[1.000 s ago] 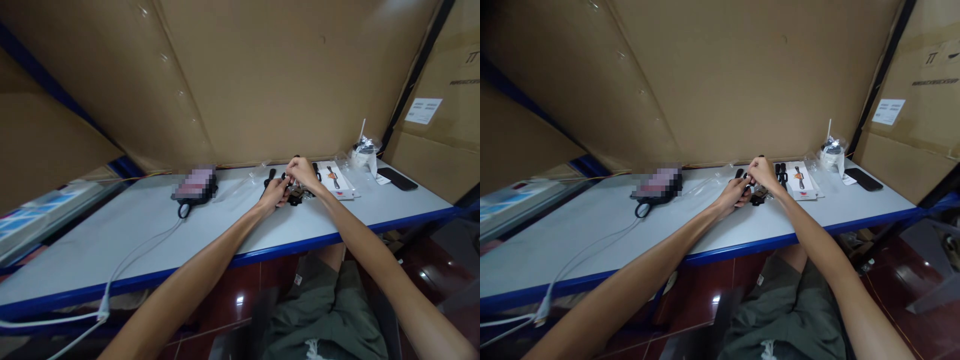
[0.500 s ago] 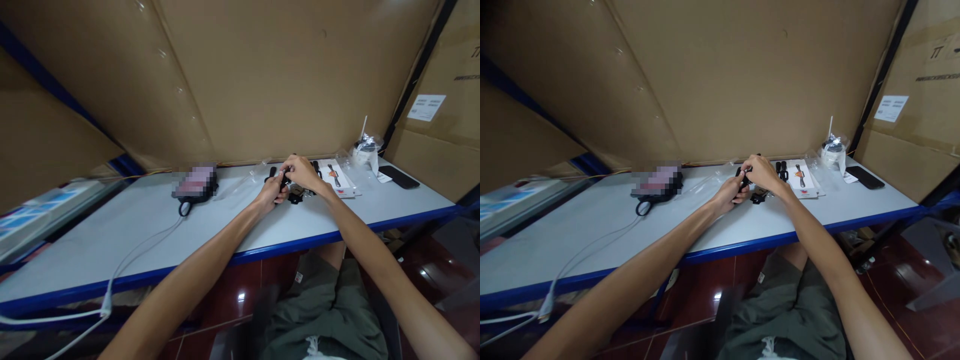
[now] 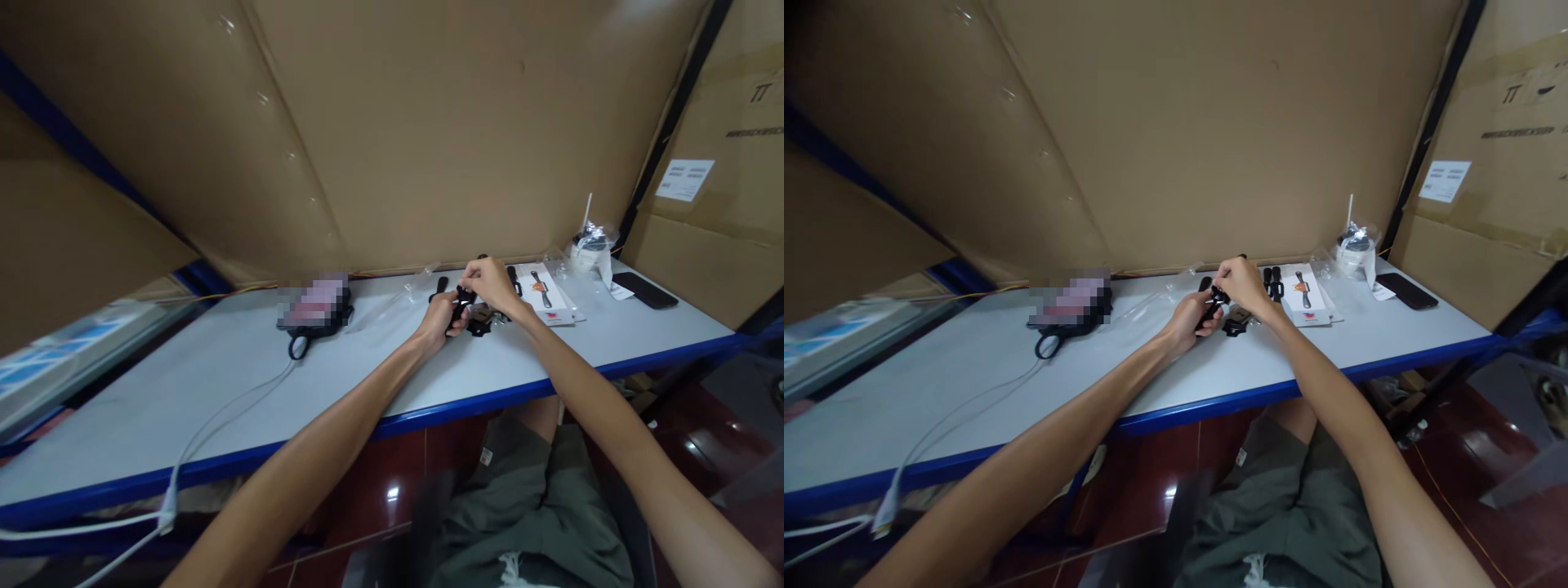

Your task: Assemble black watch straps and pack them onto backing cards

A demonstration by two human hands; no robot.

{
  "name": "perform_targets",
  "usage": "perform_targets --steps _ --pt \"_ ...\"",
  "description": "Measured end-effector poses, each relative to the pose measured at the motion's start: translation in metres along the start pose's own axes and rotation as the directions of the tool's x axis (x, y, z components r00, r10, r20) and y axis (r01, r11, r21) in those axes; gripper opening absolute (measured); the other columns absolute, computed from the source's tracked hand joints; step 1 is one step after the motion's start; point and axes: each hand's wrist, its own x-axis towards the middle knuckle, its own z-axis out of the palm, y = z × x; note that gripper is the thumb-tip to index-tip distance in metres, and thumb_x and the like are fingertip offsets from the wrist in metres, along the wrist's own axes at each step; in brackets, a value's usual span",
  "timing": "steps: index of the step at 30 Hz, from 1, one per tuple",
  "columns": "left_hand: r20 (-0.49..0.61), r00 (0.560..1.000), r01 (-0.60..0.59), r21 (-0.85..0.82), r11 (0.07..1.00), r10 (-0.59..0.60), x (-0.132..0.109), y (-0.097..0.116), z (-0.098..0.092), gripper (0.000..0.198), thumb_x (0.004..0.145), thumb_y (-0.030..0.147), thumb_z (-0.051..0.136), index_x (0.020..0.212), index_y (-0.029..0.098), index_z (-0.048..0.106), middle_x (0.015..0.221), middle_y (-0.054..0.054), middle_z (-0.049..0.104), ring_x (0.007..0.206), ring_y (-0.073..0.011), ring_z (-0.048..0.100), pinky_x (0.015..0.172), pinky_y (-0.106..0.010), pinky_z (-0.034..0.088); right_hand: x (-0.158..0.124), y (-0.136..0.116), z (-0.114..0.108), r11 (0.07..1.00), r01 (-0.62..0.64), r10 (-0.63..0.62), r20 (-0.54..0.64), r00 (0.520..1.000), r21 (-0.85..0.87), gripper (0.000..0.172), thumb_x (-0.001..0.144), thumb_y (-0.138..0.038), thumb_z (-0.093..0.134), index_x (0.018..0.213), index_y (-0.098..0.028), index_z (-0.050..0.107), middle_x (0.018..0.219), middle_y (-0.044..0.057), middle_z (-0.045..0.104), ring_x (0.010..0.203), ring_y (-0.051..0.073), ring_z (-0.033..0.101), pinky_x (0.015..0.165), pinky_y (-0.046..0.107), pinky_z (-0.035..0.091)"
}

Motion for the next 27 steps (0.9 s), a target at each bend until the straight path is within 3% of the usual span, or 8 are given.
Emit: perform_targets --steps 5,10,15,21,27 --pt "-0.017 0.997 -0.070 0.038 0.997 0.071 -0.004 0.001 0.002 0.019 0.098 0.023 0.039 0.083 0.017 0.050 0.053 0.002 0.048 0.035 -0.0054 0.030 0.034 -0.015 0.013 0.002 0.002 -0.001 0.996 -0.085 0.086 0.019 0.996 -0.015 0.011 0.084 -0.021 0.072 0.074 -0.018 0.076 0.065 0.000 0.072 0.069 0.014 0.067 0.067 0.022 0.045" --pt "-0.018 0.998 -0.057 0.027 0.998 0.057 -0.003 0.000 0.001 0.020 0.098 0.020 0.040 0.078 0.019 0.043 0.055 0.002 0.047 0.036 -0.0042 0.030 0.035 -0.014 0.013 -0.004 -0.001 0.000 0.977 -0.025 0.025 -0.005 1.000 -0.210 0.016 0.089 -0.030 0.070 0.079 -0.019 0.076 0.078 0.004 0.076 0.076 0.016 0.067 0.069 0.024 0.042" --pt "-0.001 0.999 -0.054 -0.002 0.999 0.054 0.000 -0.003 -0.001 0.015 0.094 0.018 0.047 0.080 0.019 0.043 0.057 0.003 0.048 0.037 -0.0038 0.032 0.035 -0.013 0.014 -0.009 -0.005 -0.004 0.949 0.015 0.000 0.045 0.999 -0.316 0.022 0.095 -0.033 0.063 0.085 -0.019 0.078 0.085 0.008 0.077 0.083 0.019 0.069 0.071 0.026 0.041" --pt "0.010 0.998 -0.058 -0.023 0.998 0.059 0.003 -0.006 -0.003 0.010 0.092 0.019 0.049 0.083 0.019 0.044 0.057 0.003 0.049 0.037 -0.0043 0.032 0.035 -0.013 0.014 -0.009 -0.009 -0.010 0.967 0.082 -0.068 0.067 0.995 -0.241 0.019 0.092 -0.033 0.067 0.098 -0.021 0.080 0.091 0.006 0.079 0.082 0.017 0.069 0.071 0.024 0.043" --pt "0.033 0.998 -0.046 -0.013 0.999 0.046 0.003 -0.005 -0.002 0.007 0.087 0.015 0.045 0.082 0.019 0.043 0.057 0.002 0.048 0.037 -0.0052 0.032 0.034 -0.014 0.014 -0.005 -0.006 -0.001 0.986 -0.006 0.011 0.029 1.000 -0.166 0.012 0.086 -0.017 0.068 0.090 -0.018 0.080 0.083 0.004 0.078 0.077 0.015 0.068 0.071 0.023 0.043"
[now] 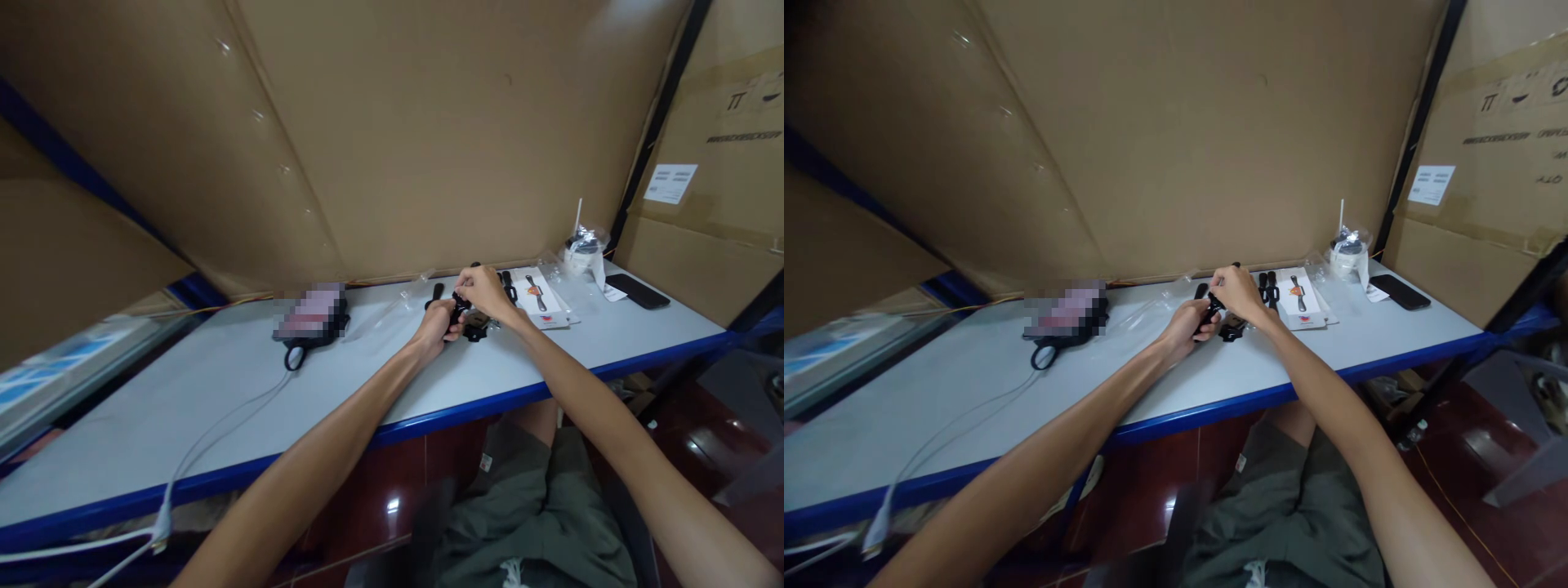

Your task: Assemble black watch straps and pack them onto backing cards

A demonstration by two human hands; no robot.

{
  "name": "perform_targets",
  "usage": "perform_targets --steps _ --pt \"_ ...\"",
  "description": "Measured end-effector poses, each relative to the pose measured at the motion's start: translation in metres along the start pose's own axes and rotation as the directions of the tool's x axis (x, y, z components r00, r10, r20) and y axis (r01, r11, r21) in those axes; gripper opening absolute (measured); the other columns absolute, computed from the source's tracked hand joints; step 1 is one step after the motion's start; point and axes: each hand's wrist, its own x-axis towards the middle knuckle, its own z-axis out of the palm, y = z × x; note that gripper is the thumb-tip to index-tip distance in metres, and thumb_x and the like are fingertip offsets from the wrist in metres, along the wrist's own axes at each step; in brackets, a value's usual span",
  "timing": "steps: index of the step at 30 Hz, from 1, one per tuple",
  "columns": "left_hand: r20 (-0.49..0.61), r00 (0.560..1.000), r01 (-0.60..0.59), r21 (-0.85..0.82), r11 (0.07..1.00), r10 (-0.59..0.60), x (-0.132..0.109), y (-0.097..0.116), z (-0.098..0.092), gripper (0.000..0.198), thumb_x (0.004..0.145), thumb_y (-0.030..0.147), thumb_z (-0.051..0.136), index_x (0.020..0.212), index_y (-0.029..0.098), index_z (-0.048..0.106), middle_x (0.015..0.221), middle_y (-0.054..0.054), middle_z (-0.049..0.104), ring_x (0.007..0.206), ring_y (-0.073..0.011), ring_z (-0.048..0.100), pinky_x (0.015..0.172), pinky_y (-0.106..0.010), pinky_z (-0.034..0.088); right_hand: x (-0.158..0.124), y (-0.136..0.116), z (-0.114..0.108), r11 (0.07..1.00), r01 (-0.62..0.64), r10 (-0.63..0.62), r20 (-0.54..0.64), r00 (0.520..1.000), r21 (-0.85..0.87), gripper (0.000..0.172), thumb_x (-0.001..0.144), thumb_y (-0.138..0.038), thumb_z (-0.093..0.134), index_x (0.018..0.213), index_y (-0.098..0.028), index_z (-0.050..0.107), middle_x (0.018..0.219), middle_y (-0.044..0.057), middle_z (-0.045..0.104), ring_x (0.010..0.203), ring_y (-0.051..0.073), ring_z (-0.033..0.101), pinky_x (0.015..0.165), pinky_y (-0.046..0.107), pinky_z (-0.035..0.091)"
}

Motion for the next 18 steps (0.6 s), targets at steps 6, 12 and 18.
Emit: perform_targets --steps 6,12,18 --pt "-0.022 1.000 0.005 -0.032 0.999 -0.006 -0.001 0.002 0.001 0.011 0.085 0.015 0.048 0.079 0.020 0.040 0.059 0.002 0.048 0.037 -0.0045 0.032 0.035 -0.014 0.014 -0.002 0.002 -0.002 0.993 0.013 -0.022 -0.079 0.997 -0.121 0.027 0.095 -0.032 0.060 0.082 -0.019 0.079 0.080 0.008 0.077 0.076 0.018 0.068 0.069 0.026 0.041" --pt "-0.041 0.999 0.008 -0.042 0.999 -0.010 0.000 0.002 0.000 0.011 0.086 0.014 0.047 0.080 0.020 0.041 0.060 0.002 0.048 0.037 -0.0040 0.032 0.036 -0.014 0.013 -0.007 -0.004 -0.008 0.981 0.036 -0.040 -0.019 0.999 -0.189 0.034 0.096 -0.037 0.058 0.079 -0.018 0.081 0.073 0.008 0.074 0.072 0.019 0.066 0.062 0.027 0.035" --pt "-0.045 0.999 0.027 -0.046 0.999 -0.029 -0.001 0.003 0.000 0.009 0.085 0.014 0.049 0.081 0.019 0.043 0.060 0.003 0.048 0.037 -0.0041 0.033 0.036 -0.014 0.014 -0.010 -0.009 -0.010 0.983 0.110 -0.110 0.006 0.994 -0.146 0.037 0.099 -0.040 0.056 0.085 -0.018 0.082 0.071 0.004 0.073 0.070 0.016 0.064 0.061 0.026 0.032"
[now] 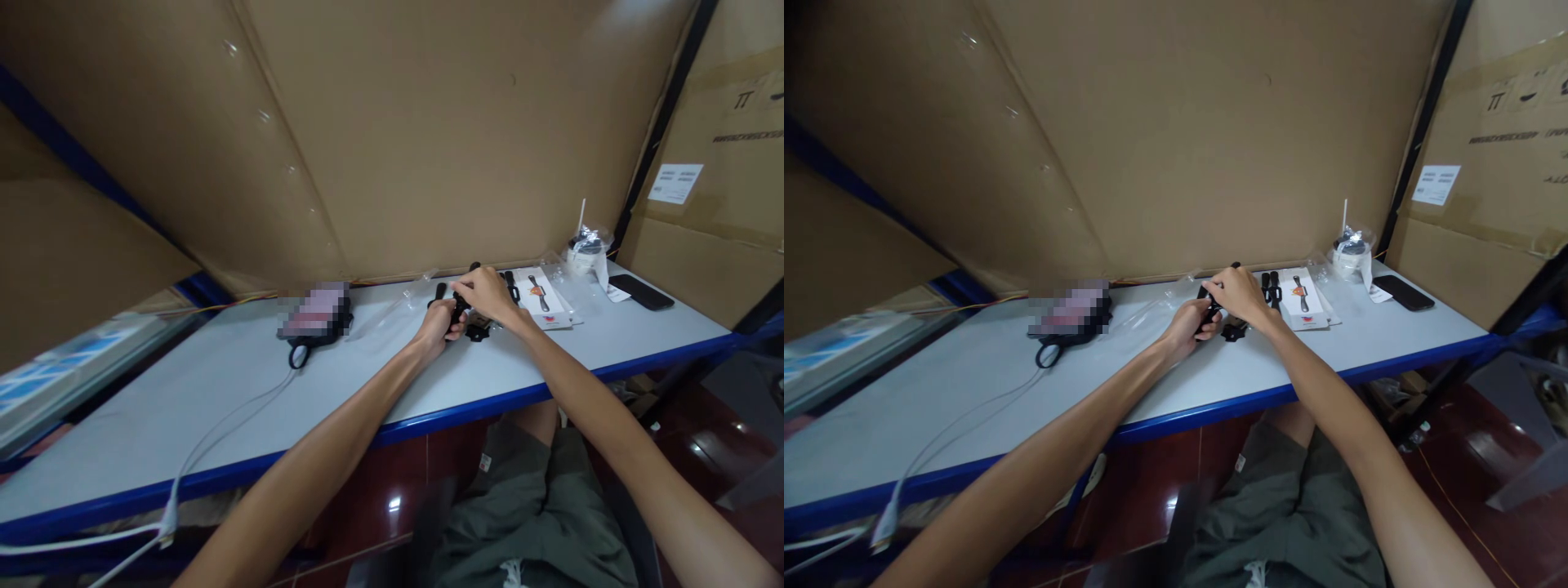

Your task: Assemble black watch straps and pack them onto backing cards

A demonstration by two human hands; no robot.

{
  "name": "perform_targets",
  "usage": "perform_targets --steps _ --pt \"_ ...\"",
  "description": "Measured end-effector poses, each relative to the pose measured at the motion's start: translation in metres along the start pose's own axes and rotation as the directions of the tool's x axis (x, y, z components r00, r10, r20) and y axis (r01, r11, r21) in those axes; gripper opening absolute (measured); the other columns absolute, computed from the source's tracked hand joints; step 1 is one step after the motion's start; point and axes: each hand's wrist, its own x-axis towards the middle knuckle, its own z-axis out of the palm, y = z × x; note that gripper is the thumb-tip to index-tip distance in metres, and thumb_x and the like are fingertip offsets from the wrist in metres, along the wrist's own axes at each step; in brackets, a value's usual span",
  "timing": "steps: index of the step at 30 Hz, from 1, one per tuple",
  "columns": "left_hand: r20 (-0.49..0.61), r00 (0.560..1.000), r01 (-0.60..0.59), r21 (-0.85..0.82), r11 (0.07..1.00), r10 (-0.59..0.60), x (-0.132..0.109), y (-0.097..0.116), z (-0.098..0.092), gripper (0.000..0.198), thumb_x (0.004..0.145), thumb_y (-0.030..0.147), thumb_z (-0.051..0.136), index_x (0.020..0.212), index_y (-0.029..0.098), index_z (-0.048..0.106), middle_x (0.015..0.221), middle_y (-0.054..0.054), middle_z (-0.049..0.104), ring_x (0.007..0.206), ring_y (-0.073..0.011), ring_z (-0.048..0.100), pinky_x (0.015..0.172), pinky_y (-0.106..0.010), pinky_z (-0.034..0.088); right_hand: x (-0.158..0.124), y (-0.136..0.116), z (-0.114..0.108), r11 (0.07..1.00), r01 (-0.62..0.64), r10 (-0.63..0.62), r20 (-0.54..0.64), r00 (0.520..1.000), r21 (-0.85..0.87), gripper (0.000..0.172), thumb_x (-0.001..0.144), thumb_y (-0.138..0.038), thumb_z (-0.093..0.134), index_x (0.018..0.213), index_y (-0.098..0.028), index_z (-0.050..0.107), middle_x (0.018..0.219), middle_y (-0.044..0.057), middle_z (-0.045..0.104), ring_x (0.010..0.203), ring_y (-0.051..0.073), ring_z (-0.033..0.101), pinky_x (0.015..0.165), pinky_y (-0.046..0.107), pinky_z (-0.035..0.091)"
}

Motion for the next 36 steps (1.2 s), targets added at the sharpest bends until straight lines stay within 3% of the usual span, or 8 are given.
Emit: perform_targets --steps 4,11,17,22,26,31,36 --pt "0.005 1.000 0.002 0.001 1.000 -0.002 0.0012 -0.0007 -0.0003 0.009 0.085 0.015 0.049 0.080 0.019 0.042 0.059 0.002 0.048 0.037 -0.0042 0.032 0.035 -0.014 0.013 0.0004 0.0024 -0.0001 0.996 -0.057 0.055 -0.038 0.998 -0.062 0.034 0.098 -0.037 0.057 0.085 -0.019 0.082 0.076 0.009 0.075 0.073 0.019 0.065 0.062 0.027 0.034" --pt "0.001 1.000 -0.022 0.015 1.000 0.022 0.0013 -0.0011 -0.0016 0.008 0.085 0.014 0.049 0.082 0.019 0.043 0.059 0.003 0.048 0.038 -0.0043 0.033 0.036 -0.013 0.014 0.0027 0.0034 0.0018 0.998 0.007 -0.009 0.022 1.000 0.060 0.036 0.097 -0.038 0.057 0.083 -0.017 0.083 0.067 0.001 0.070 0.065 0.014 0.060 0.060 0.024 0.032" --pt "0.003 1.000 -0.014 -0.010 1.000 0.014 0.0005 -0.0006 -0.0016 0.012 0.085 0.016 0.053 0.082 0.020 0.042 0.060 0.003 0.049 0.038 -0.0038 0.033 0.037 -0.014 0.013 0.0009 0.0042 0.0010 0.997 -0.040 0.037 -0.042 0.998 -0.067 0.035 0.098 -0.038 0.057 0.084 -0.019 0.083 0.073 0.006 0.073 0.070 0.017 0.063 0.060 0.026 0.031" --pt "-0.007 1.000 -0.015 0.010 1.000 0.016 0.0015 -0.0008 -0.0016 0.010 0.085 0.015 0.052 0.082 0.019 0.043 0.059 0.003 0.048 0.037 -0.0043 0.033 0.036 -0.013 0.014 0.0013 0.0029 0.0010 1.000 0.013 -0.012 0.026 1.000 -0.025 0.041 0.099 -0.043 0.056 0.079 -0.017 0.082 0.067 0.003 0.070 0.065 0.015 0.061 0.058 0.025 0.030" --pt "-0.004 1.000 -0.025 0.012 1.000 0.025 0.0018 -0.0011 -0.0011 0.010 0.085 0.015 0.049 0.080 0.019 0.042 0.060 0.002 0.049 0.037 -0.0042 0.033 0.036 -0.014 0.014 0.0012 0.0036 0.0017 0.997 -0.023 0.020 -0.039 0.999 -0.077 0.038 0.098 -0.039 0.056 0.083 -0.018 0.083 0.072 0.007 0.073 0.069 0.017 0.064 0.059 0.027 0.029" --pt "0.005 1.000 -0.025 0.017 1.000 0.025 0.0025 -0.0016 -0.0020 0.009 0.086 0.014 0.048 0.081 0.019 0.043 0.060 0.003 0.048 0.038 -0.0042 0.032 0.037 -0.014 0.013 0.0008 0.0024 0.0018 0.999 0.009 -0.009 0.006 1.000 -0.034 0.041 0.098 -0.043 0.055 0.079 -0.019 0.083 0.068 0.004 0.070 0.068 0.016 0.064 0.058 0.026 0.029" --pt "0.010 1.000 -0.024 0.041 0.999 0.024 0.0028 -0.0010 -0.0012 0.010 0.089 0.013 0.042 0.081 0.019 0.042 0.059 0.002 0.048 0.038 -0.0046 0.032 0.037 -0.015 0.013 0.0006 0.0028 0.0028 0.992 -0.050 0.042 -0.069 0.997 -0.116 0.036 0.098 -0.038 0.056 0.086 -0.018 0.084 0.074 0.008 0.073 0.070 0.018 0.064 0.058 0.028 0.028"
